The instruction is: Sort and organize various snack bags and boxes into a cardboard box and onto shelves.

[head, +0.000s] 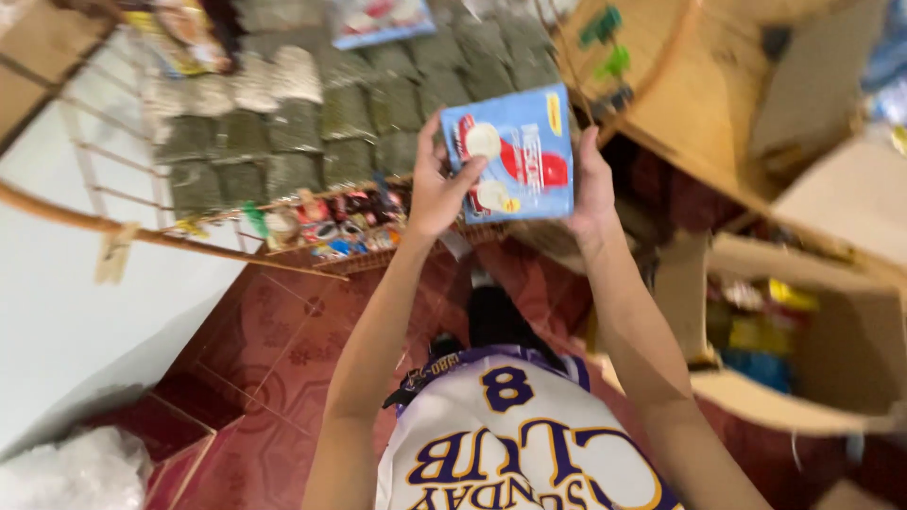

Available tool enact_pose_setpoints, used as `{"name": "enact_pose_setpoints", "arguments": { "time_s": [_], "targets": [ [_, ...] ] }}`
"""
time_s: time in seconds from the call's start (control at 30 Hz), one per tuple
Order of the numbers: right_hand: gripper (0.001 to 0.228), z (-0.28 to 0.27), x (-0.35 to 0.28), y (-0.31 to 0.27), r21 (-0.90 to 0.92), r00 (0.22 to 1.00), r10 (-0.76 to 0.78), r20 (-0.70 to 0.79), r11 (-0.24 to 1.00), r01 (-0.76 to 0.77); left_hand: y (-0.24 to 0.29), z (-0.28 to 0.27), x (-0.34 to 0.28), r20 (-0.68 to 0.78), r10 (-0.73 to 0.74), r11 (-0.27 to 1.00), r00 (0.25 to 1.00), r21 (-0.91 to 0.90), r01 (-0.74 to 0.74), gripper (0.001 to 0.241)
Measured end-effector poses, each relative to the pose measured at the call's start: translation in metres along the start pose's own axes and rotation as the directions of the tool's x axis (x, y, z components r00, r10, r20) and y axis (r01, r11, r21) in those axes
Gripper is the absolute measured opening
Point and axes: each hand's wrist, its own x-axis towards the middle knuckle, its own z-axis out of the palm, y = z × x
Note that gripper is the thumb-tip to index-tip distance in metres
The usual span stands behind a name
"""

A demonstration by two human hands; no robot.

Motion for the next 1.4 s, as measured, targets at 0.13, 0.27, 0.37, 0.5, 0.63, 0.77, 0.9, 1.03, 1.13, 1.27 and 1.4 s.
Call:
{"name": "enact_pose_setpoints", "arguments": {
  "time_s": [0.13,0.27,0.37,0.5,0.63,0.77,0.9,1.03,1.13,1.27,1.4],
  "targets": [
    [0.076,-0.089,-0.070,0.025,-0.062,0.996,-0.071,-0.059,0.996,0.067,-0.053,0.028,-0.025,0.074,0.017,1.000,0.997,-0.027,-0.015,0.066],
    [0.076,-0.083,-0.139,0.031,0.072,0.973,-0.228,-0.020,0.971,0.229,-0.084,0.082,-0.058,0.067,0.010,0.999,0.998,0.051,-0.013,0.054],
    [0.077,-0.096,-0.173,0.029,0.251,0.927,-0.351,-0.130,0.893,0.373,-0.110,0.128,-0.075,0.090,-0.091,0.991,0.992,-0.089,0.099,0.055],
    [0.066,-0.149,-0.215,0.029,0.111,0.855,-0.373,-0.360,0.893,0.437,-0.159,0.168,-0.098,0.287,-0.245,0.957,0.926,-0.083,0.279,0.043],
    [0.067,-0.159,-0.256,-0.017,-0.165,0.803,-0.467,-0.370,0.884,0.438,-0.162,0.221,-0.087,0.409,-0.380,0.912,0.830,0.015,0.411,0.035],
    [0.070,-0.192,-0.300,-0.071,-0.260,0.742,-0.497,-0.451,0.868,0.424,-0.163,0.282,-0.066,0.544,-0.598,0.635,0.589,-0.128,0.762,0.040],
    [0.069,-0.235,-0.341,-0.129,-0.357,0.706,-0.513,-0.489,0.856,0.375,-0.193,0.354,-0.056,0.634,-0.612,0.600,0.473,-0.017,0.800,0.034],
    [0.064,-0.284,-0.372,-0.174,-0.347,0.747,-0.471,-0.469,0.876,0.335,-0.252,0.408,-0.064,0.634,-0.556,0.728,0.537,0.061,0.683,0.030],
    [0.051,-0.338,-0.397,-0.191,-0.293,0.729,-0.442,-0.523,0.896,0.333,-0.280,0.448,-0.072,0.640,-0.513,0.787,0.572,0.085,0.611,0.033],
    [0.051,-0.411,-0.421,-0.199,-0.175,0.768,-0.338,-0.543,0.941,0.291,-0.322,0.481,-0.081,0.611,-0.535,0.802,0.583,0.149,0.579,0.037],
    [0.055,-0.426,-0.413,-0.215,-0.184,0.709,-0.140,-0.691,0.983,0.015,-0.360,0.496,-0.091,0.532,-0.546,0.837,0.647,0.309,0.452,0.041]
  ]
}}
